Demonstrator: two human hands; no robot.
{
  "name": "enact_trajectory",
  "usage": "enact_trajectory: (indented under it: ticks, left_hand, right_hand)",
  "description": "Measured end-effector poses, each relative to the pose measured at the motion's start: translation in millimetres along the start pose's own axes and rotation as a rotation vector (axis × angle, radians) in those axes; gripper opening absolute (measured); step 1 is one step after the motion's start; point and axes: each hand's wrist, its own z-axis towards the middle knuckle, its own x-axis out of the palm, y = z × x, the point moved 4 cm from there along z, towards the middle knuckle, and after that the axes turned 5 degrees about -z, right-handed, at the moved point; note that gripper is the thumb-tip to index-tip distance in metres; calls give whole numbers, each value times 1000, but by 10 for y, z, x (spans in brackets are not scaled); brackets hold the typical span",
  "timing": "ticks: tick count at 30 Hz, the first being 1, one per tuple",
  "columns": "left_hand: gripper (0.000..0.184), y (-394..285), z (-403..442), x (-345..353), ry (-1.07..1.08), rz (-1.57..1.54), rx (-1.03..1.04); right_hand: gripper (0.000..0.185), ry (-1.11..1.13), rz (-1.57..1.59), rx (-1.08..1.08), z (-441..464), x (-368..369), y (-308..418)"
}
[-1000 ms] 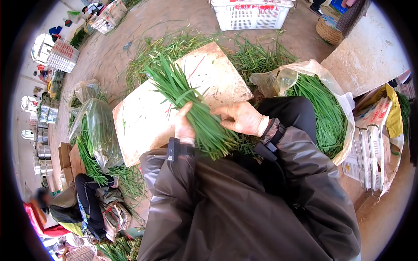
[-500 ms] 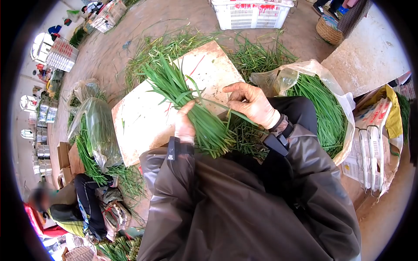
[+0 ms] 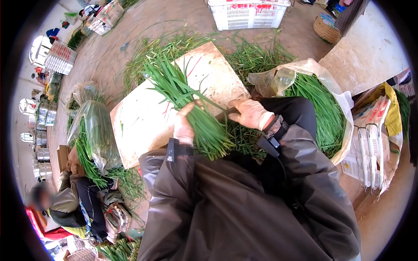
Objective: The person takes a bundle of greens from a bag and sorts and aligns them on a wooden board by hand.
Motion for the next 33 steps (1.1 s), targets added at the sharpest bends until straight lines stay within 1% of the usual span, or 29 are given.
enact_trajectory:
  ticks: [1, 3, 6, 7, 8, 9, 10, 11, 12, 13, 14, 15, 17, 20, 21, 23, 24, 27, 28, 31, 32, 33]
  left_hand:
    - [24, 7, 8, 22, 27, -20, -20]
    - [25, 39, -9, 62, 78, -53, -62]
    - [28, 87, -75, 142, 114, -86, -97]
    - [29, 96, -85, 168, 128, -98, -110]
    - [38, 134, -38, 112, 165, -118, -131]
    - [42, 138, -34, 118, 178, -126, -125]
    - [45, 143, -36, 120, 190, -133, -119]
    - [49, 142, -36, 115, 202, -141, -113]
    - [58, 117, -44, 113, 185, -115, -122]
    - [58, 106, -55, 126, 200, -124, -128]
    - [58, 97, -68, 137, 215, -134, -134]
    - [58, 90, -70, 137, 231, -145, -138]
    - [59, 57, -83, 121, 244, -145, -154]
    - [59, 48, -107, 134, 267, -164, -169]
    - [58, 47, -113, 145, 275, -173, -172]
    - [58, 40, -112, 154, 257, -170, -164]
    - [58, 32, -114, 157, 247, -170, -159]
    - [56, -15, -106, 150, 210, -130, -134]
    - [55, -30, -101, 124, 181, -87, -132]
    - [51, -34, -99, 113, 174, -87, -132]
    - [51, -40, -95, 98, 156, -79, -120]
    - [51, -45, -86, 82, 138, -72, -108]
  right_hand:
    - [63, 12, 133, 20, 18, 21, 45]
    - [66, 8, 273, 5, 46, 16, 147]
    - [68, 140, 176, 44, 118, 140, 162]
    - [66, 142, 157, 41, 129, 184, 150]
    - [64, 145, 138, 38, 140, 233, 141]
    - [63, 147, 119, 34, 149, 222, 183]
    - [44, 135, 63, 25, 123, 133, 248]
    - [39, 87, 17, 29, 150, 135, 215]
    - [35, 39, -28, 33, 195, 123, 181]
    - [30, -8, -73, 37, 227, 110, 143]
    - [23, -111, -18, 44, 232, 69, 94]
    - [23, -177, 8, 12, 245, -11, 83]
    - [24, -193, 18, 146, 218, -75, 39]
    - [29, -75, 14, 105, 222, 4, 48]
    - [37, 62, 75, 92, 219, 72, 66]
    - [47, 127, 169, -70, 219, 206, 95]
    - [52, 187, 246, -98, 218, 245, 133]
    - [51, 264, 442, -99, 203, 292, 178]
    - [46, 235, 446, -101, 199, 284, 177]
    - [43, -80, 302, -86, 216, 155, 169]
    - [40, -99, 208, 8, 202, 101, 104]
    - [39, -239, 102, 30, 163, -25, 107]
